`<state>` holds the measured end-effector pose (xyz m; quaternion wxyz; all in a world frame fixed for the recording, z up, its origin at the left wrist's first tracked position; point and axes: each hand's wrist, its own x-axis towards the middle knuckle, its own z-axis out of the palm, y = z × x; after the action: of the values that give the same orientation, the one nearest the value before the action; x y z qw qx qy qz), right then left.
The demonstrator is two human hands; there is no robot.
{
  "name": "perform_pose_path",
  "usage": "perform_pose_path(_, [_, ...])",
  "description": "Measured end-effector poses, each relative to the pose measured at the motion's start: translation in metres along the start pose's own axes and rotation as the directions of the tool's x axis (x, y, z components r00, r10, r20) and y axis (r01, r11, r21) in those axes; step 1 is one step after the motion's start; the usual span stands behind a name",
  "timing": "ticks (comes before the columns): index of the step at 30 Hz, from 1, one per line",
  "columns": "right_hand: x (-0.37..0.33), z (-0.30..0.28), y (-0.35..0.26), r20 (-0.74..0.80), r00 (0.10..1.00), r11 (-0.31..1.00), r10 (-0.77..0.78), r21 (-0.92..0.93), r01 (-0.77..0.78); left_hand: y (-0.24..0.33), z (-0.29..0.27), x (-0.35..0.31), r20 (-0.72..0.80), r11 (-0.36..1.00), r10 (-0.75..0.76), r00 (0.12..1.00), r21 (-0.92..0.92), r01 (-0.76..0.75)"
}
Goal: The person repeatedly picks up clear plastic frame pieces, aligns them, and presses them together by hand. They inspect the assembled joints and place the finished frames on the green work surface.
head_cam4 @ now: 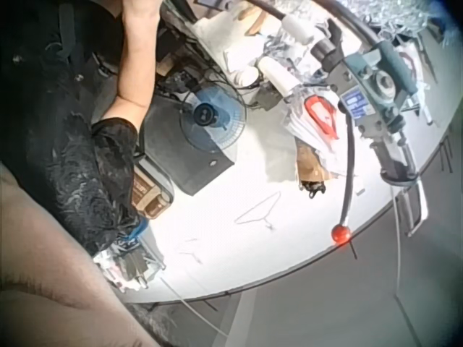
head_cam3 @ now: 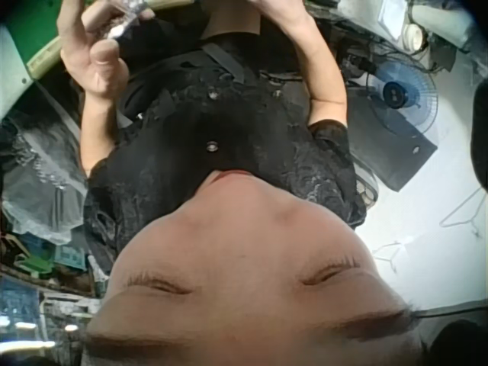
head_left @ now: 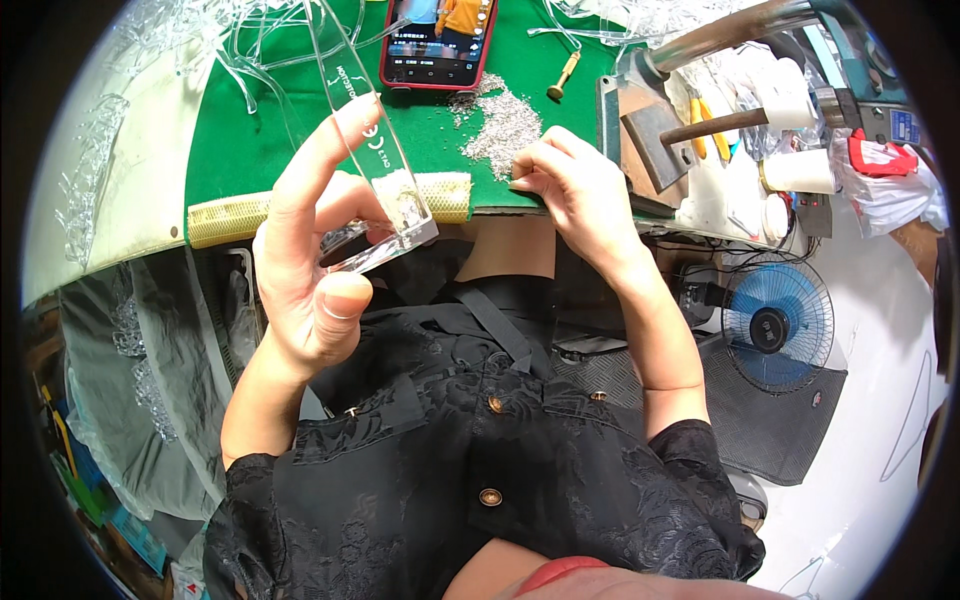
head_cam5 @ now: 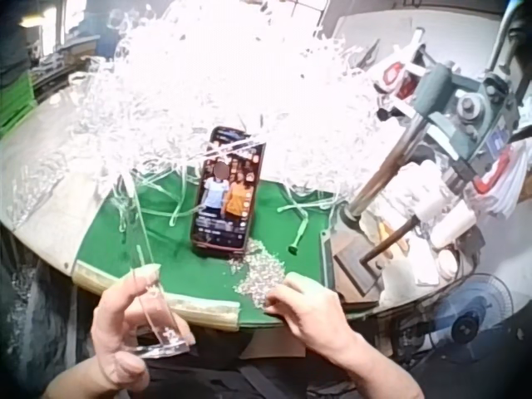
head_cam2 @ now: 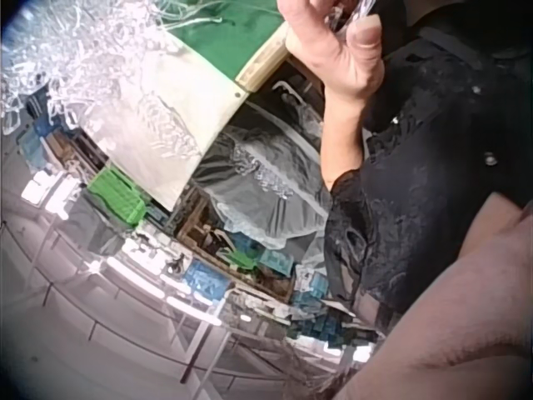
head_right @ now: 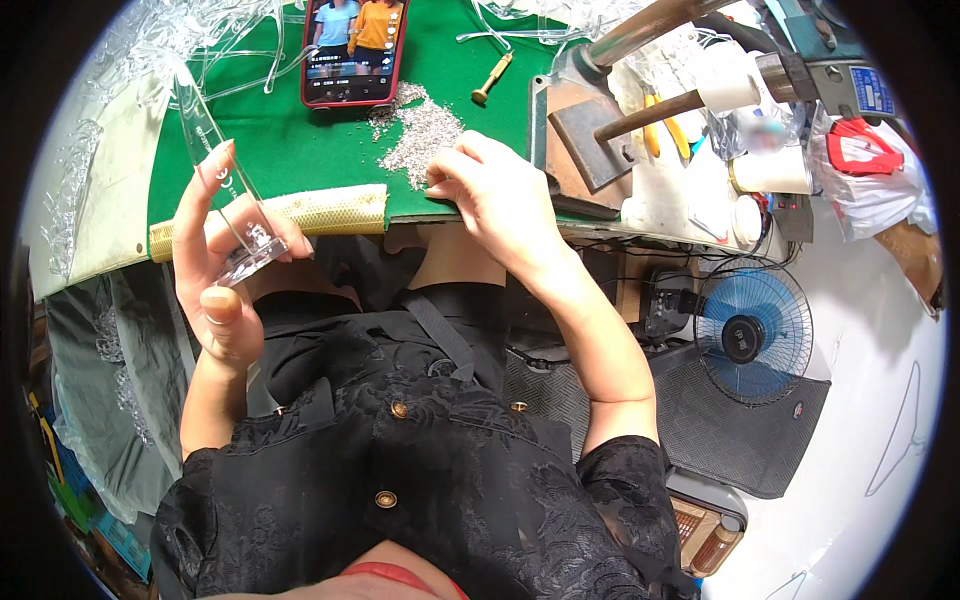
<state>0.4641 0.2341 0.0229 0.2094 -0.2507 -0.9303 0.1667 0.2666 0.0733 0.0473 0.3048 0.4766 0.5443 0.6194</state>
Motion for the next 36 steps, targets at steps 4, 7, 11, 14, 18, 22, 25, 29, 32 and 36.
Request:
perform_pose_path(4, [-0.003, 0.000, -0.001, 0.006, 0.999, 0.997, -0.045, -0.069, 0.045, 0.003, 0.002, 0.000, -0.002, 0.999, 0.031, 1.000, -0.010, -0.031])
perform_pose_path(7, [-0.008, 0.003, -0.002, 0.002, 0.998, 0.995, -0.060, -0.084, 0.060, 0.007, 0.003, 0.001, 0.011, 0.997, 0.074, 0.997, -0.018, -0.073])
perform_pose_path(11, [-0.013, 0.000, 0.004, -0.086, 0.995, 0.998, -0.057, 0.020, 0.059, 0.011, 0.015, 0.005, 0.155, 0.981, 0.177, 0.972, -0.108, -0.162])
perform_pose_path(14, [-0.013, -0.026, -0.006, -0.201, 0.975, 0.902, 0.091, 0.431, 0.005, 0.009, 0.024, 0.019, 0.352, 0.928, 0.372, 0.859, -0.137, -0.346])
perform_pose_path(18, [0.001, -0.072, -0.042, -0.335, 0.915, 0.875, -0.226, 0.342, 0.342, 0.015, 0.053, 0.024, 0.369, 0.980, 0.198, 0.908, -0.085, -0.180])
perform_pose_path(22, [0.000, -0.084, -0.050, -0.314, 0.900, 0.910, -0.304, 0.184, 0.372, 0.015, 0.064, 0.027, 0.380, 0.979, 0.193, 0.905, -0.130, -0.155])
perform_pose_path(25, [-0.002, -0.082, -0.048, -0.324, 0.901, 0.912, -0.290, 0.192, 0.362, 0.016, 0.064, 0.025, 0.364, 0.982, 0.186, 0.913, -0.087, -0.165])
perform_pose_path(29, [-0.002, -0.084, -0.050, -0.294, 0.914, 0.926, -0.281, 0.166, 0.338, 0.015, 0.063, 0.025, 0.343, 0.979, 0.202, 0.918, -0.032, -0.203])
perform_pose_path(32, [-0.001, -0.085, -0.049, -0.282, 0.917, 0.923, -0.284, 0.179, 0.341, 0.014, 0.063, 0.025, 0.335, 0.978, 0.202, 0.920, -0.013, -0.210])
perform_pose_path(36, [-0.001, -0.084, -0.047, -0.280, 0.916, 0.920, -0.288, 0.183, 0.346, 0.016, 0.061, 0.025, 0.343, 0.975, 0.201, 0.918, 0.022, -0.221])
